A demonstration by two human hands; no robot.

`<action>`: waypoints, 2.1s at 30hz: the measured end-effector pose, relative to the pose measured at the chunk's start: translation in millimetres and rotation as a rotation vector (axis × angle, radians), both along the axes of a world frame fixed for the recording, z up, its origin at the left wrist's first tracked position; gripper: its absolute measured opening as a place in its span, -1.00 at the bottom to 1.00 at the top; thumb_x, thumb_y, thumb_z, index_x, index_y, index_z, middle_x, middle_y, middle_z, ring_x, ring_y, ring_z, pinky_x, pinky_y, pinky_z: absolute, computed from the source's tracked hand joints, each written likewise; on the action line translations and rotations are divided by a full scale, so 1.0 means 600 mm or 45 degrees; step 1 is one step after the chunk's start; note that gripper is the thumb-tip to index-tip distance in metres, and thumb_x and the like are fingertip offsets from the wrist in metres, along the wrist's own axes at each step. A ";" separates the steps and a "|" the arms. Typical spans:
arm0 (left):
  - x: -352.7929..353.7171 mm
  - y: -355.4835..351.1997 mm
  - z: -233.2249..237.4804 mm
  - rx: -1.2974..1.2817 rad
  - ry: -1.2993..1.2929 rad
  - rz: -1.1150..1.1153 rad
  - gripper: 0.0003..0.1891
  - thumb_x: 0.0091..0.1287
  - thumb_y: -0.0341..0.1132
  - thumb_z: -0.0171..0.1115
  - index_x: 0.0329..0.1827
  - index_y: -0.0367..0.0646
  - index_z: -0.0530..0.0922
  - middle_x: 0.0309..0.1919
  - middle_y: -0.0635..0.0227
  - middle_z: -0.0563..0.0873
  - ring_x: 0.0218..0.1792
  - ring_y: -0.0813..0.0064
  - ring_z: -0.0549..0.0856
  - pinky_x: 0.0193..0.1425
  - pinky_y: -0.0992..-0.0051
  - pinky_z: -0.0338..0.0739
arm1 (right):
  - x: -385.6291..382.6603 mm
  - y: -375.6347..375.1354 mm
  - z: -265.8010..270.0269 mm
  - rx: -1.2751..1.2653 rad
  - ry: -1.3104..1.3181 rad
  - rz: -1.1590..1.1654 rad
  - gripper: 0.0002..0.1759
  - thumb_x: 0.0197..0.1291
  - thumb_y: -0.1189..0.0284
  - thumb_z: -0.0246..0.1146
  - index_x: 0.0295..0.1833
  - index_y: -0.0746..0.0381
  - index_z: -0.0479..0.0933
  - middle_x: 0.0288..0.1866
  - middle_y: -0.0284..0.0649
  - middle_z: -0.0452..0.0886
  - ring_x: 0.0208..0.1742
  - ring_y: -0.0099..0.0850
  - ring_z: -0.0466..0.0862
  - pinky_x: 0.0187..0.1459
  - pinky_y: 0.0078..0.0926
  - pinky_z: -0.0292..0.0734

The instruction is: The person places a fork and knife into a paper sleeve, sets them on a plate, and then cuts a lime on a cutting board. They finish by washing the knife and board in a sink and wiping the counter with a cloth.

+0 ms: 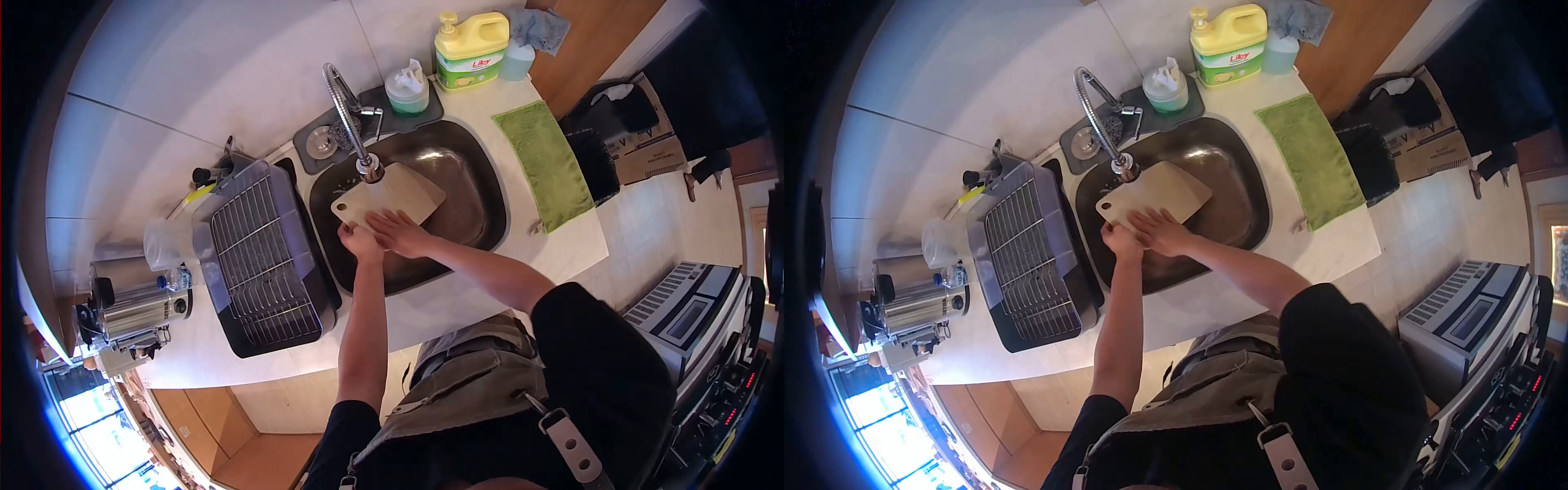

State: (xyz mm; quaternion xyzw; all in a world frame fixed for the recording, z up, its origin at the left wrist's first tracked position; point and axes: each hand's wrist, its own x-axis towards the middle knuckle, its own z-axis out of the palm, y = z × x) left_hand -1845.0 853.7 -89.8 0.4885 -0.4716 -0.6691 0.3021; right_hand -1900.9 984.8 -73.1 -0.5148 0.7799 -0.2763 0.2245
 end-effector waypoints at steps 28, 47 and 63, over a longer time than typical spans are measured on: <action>0.000 -0.027 -0.147 0.334 -0.342 0.053 -0.64 0.51 -0.34 0.01 0.32 -0.02 0.54 0.11 0.33 0.68 0.12 0.42 0.62 0.23 0.36 0.51 | -0.221 -0.052 0.224 -0.366 -0.563 0.031 -0.37 0.10 0.38 0.55 0.31 0.20 0.57 -0.21 -0.22 0.77 -0.17 -0.42 0.77 0.02 -0.45 0.62; 0.000 -0.031 -0.166 0.119 -0.369 0.059 -0.72 0.49 -0.33 0.04 0.15 -0.08 0.63 -0.09 0.35 0.74 -0.10 0.47 0.68 0.04 0.39 0.57 | -0.231 -0.054 0.262 -0.127 -0.171 -0.189 -0.47 0.03 0.37 0.54 0.16 0.23 0.66 -0.23 -0.18 0.76 -0.16 -0.37 0.77 0.02 -0.43 0.62; -0.049 0.017 0.161 -1.265 -0.203 -0.979 -0.62 0.17 -0.62 0.19 0.01 -0.07 0.71 -0.19 0.11 0.77 -0.05 -0.01 0.71 0.15 0.08 0.51 | -0.208 -0.026 0.353 -0.166 -0.128 -0.144 -0.46 0.04 0.35 0.55 0.19 0.15 0.67 -0.18 -0.17 0.79 -0.19 -0.27 0.78 -0.03 -0.37 0.61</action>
